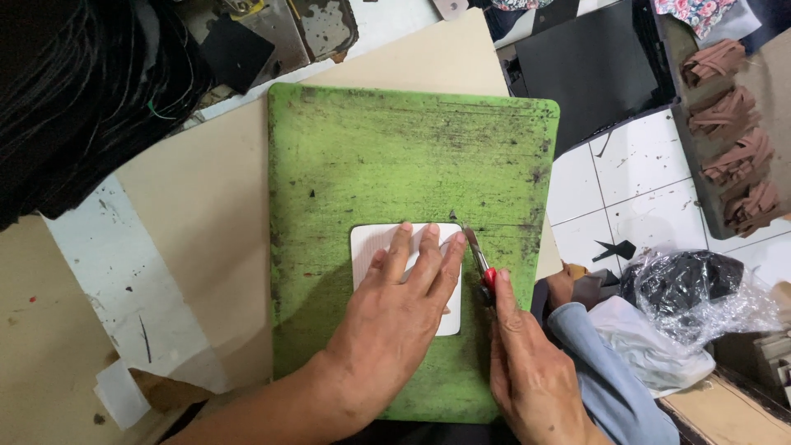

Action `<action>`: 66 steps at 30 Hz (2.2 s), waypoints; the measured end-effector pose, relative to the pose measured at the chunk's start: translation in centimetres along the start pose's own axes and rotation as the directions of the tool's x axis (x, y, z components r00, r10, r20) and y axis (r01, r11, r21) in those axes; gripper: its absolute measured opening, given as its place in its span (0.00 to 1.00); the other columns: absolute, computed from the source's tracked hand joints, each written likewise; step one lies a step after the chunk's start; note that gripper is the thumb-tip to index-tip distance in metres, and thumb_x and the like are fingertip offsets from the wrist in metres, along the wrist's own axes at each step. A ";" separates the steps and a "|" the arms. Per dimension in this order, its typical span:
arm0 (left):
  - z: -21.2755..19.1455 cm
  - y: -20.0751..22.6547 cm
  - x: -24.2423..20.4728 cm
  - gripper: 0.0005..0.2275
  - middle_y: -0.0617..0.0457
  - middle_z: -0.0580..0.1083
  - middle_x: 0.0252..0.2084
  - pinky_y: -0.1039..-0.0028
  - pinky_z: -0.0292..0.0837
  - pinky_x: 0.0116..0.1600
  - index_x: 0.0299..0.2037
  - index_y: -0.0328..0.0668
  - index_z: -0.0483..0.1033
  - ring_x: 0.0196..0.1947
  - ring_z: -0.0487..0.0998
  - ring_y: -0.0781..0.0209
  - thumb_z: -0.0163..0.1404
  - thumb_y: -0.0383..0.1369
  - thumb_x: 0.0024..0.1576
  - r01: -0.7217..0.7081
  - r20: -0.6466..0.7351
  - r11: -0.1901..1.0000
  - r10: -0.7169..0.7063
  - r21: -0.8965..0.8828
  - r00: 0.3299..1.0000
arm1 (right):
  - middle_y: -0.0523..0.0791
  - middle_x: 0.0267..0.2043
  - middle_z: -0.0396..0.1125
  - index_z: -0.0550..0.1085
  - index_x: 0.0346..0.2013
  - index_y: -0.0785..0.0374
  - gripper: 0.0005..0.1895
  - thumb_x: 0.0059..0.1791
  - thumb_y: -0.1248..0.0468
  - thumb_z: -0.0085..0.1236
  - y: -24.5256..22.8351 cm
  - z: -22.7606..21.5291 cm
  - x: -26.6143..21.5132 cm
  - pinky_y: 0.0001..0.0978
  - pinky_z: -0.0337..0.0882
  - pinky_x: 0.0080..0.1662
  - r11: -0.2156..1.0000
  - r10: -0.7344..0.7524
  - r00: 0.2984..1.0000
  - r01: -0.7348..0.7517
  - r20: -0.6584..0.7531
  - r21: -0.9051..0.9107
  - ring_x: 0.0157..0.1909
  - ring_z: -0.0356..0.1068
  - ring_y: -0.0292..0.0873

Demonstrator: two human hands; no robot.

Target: The person uses a red utility knife to cut a black material on a green cutting board, following a white template. After cutting, the person removes the template and handles the cut black piece, placing it on the board.

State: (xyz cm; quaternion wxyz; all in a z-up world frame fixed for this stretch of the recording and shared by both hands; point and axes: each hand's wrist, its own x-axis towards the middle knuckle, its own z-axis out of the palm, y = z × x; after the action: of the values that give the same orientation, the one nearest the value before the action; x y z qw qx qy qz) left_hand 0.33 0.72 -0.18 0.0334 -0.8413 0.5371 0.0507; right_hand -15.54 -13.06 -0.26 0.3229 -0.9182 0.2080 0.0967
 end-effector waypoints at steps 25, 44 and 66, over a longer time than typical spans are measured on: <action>0.0 -0.1 0.0 0.31 0.46 0.64 0.70 0.59 0.66 0.66 0.74 0.46 0.59 0.69 0.63 0.40 0.44 0.47 0.60 -0.006 -0.017 1.000 0.006 0.013 1.000 | 0.43 0.46 0.68 0.48 0.78 0.52 0.42 0.49 0.68 0.46 0.1 0.5 -0.2 0.43 0.76 0.34 0.994 0.016 1.000 -0.015 0.007 -0.109 0.37 0.72 0.54; 0.2 -0.2 0.1 0.40 0.48 0.65 0.70 0.64 0.65 0.67 0.75 0.39 0.55 0.70 0.63 0.42 0.51 0.52 0.55 -0.019 0.019 0.998 0.018 0.052 1.000 | 0.44 0.42 0.64 0.38 0.80 0.51 0.54 0.43 0.66 0.51 1.5 1.5 -0.7 0.53 0.75 0.30 0.943 0.101 0.975 -0.030 0.199 -0.331 0.32 0.72 0.59; -2.0 -0.8 1.8 0.47 0.56 0.69 0.51 0.73 0.78 0.36 0.69 0.40 0.62 0.50 0.68 0.57 0.63 0.59 0.42 0.004 0.033 1.000 -0.004 -0.010 0.999 | 0.42 0.37 0.70 0.73 0.47 0.62 0.21 0.42 0.65 0.71 6.3 4.2 -4.9 0.23 0.72 0.39 0.645 0.476 0.876 -0.287 -0.079 0.708 0.31 0.69 0.33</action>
State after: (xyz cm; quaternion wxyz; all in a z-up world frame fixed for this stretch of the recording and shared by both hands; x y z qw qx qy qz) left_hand 1.87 -0.78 1.60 0.0379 -0.8417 0.5344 0.0673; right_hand -22.95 -13.30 -5.42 0.5761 -0.6751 0.4592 -0.0397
